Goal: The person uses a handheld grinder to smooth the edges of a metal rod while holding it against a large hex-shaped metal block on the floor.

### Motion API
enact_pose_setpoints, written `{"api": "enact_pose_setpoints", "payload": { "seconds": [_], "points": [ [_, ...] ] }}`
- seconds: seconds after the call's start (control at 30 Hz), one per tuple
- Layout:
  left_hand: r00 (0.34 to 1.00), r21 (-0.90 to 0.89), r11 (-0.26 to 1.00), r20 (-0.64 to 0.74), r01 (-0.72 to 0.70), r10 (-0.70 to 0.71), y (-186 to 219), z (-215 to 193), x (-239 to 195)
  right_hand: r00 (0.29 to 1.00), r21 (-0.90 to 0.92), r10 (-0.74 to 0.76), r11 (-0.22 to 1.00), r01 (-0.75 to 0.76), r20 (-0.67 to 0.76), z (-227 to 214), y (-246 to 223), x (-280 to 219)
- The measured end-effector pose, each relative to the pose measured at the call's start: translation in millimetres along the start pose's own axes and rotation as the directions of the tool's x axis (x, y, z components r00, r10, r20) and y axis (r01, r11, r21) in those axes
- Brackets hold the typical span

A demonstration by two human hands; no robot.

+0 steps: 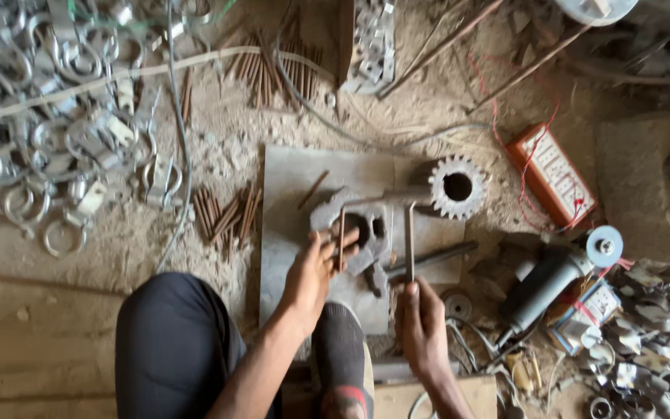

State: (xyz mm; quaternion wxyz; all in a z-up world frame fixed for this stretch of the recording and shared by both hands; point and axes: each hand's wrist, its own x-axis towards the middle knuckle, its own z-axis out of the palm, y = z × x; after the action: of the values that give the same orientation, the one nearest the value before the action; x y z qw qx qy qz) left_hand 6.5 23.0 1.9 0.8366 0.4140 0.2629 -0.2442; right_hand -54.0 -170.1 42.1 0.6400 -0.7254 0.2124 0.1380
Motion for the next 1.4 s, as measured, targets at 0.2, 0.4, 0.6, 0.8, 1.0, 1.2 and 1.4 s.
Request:
{"api": "enact_pose_setpoints", "payload": {
  "seconds": [0.2,0.4,0.6,0.8,1.0,1.2,1.4],
  "points": [
    [0.983,0.023,0.995,-0.151,-0.099,0.101,-2.0,0.5,-0.1,0.994,0.055,0.113,0.992,-0.112,-0.009,3.1,-11.8,-3.6],
    [0.963,0.302,0.922,-0.037,-0.243,0.266,-12.3,12.3,-3.9,0.983,0.240,0.172,0.954,-0.181,0.060,16.8,-11.2,-2.1],
    [0.968,0.250,0.935,0.054,-0.252,0.247,-6.8,21.5,-11.0,0.964,0.301,0.230,0.917,-0.260,0.130,17.9,-4.6,2.4],
    [0.968,0.056,0.972,0.115,-0.230,0.223,-5.7,19.5,-7.1,0.894,0.457,0.408,0.769,-0.446,0.185,11.9,4.8,7.1],
    [0.977,-0.083,0.983,-0.150,-0.164,0.150,-0.3,20.8,-1.9,0.872,0.473,0.452,0.737,-0.484,0.188,7.4,13.8,8.9],
    [0.968,-0.100,0.973,-0.163,-0.207,0.190,-7.8,17.5,3.0,0.890,0.420,0.424,0.787,-0.452,0.165,7.6,12.3,6.6],
    [0.968,-0.076,0.974,-0.149,-0.216,0.203,-6.6,16.0,4.6,0.889,0.384,0.431,0.803,-0.455,0.154,10.0,-2.5,4.1]
  ]
}}
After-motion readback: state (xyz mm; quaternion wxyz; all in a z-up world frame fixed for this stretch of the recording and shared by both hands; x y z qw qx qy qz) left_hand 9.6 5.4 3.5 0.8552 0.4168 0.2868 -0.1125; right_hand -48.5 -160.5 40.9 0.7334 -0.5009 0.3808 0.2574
